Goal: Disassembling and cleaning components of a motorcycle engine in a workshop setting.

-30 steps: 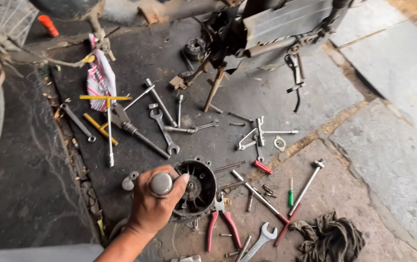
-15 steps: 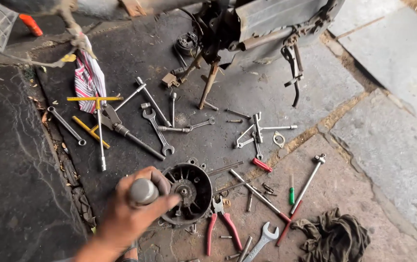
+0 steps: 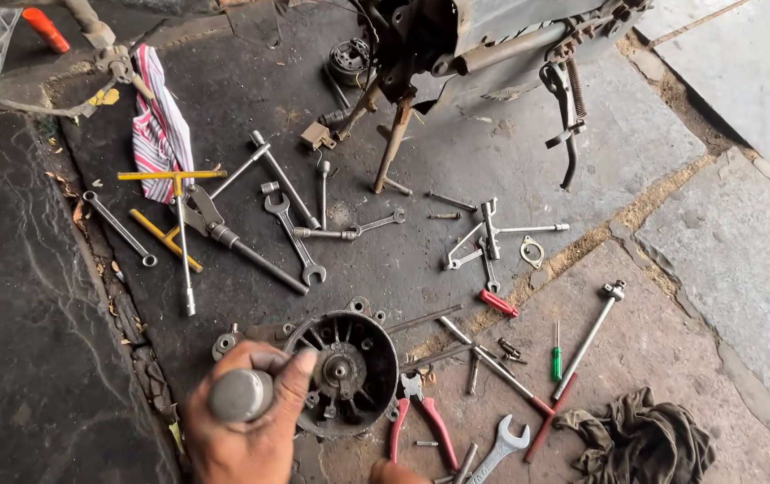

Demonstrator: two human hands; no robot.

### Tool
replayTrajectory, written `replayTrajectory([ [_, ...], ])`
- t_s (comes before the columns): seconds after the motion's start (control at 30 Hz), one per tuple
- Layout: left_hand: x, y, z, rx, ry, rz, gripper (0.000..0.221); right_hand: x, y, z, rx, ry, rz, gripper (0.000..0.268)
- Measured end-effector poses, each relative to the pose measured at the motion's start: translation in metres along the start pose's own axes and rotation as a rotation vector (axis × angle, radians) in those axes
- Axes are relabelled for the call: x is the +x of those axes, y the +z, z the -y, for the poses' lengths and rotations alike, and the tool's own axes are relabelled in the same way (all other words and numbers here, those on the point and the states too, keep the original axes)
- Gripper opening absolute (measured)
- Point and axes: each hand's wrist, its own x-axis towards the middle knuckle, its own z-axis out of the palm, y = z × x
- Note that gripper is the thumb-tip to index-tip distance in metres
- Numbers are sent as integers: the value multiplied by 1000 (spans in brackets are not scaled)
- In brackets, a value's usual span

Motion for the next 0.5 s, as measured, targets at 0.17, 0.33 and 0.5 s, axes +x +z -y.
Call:
replayTrajectory([
  [0.17,5,-14,23,-269,7,401,31,-30,-242,59,-42,-53,49,41],
  [0.33,37,-54,7,-443,16,805,38,-202,-481,164,49,-210,-399,35],
  [0.5,26,-53,17,-338,76,694,46,-333,-531,271,114,-502,-308,30],
])
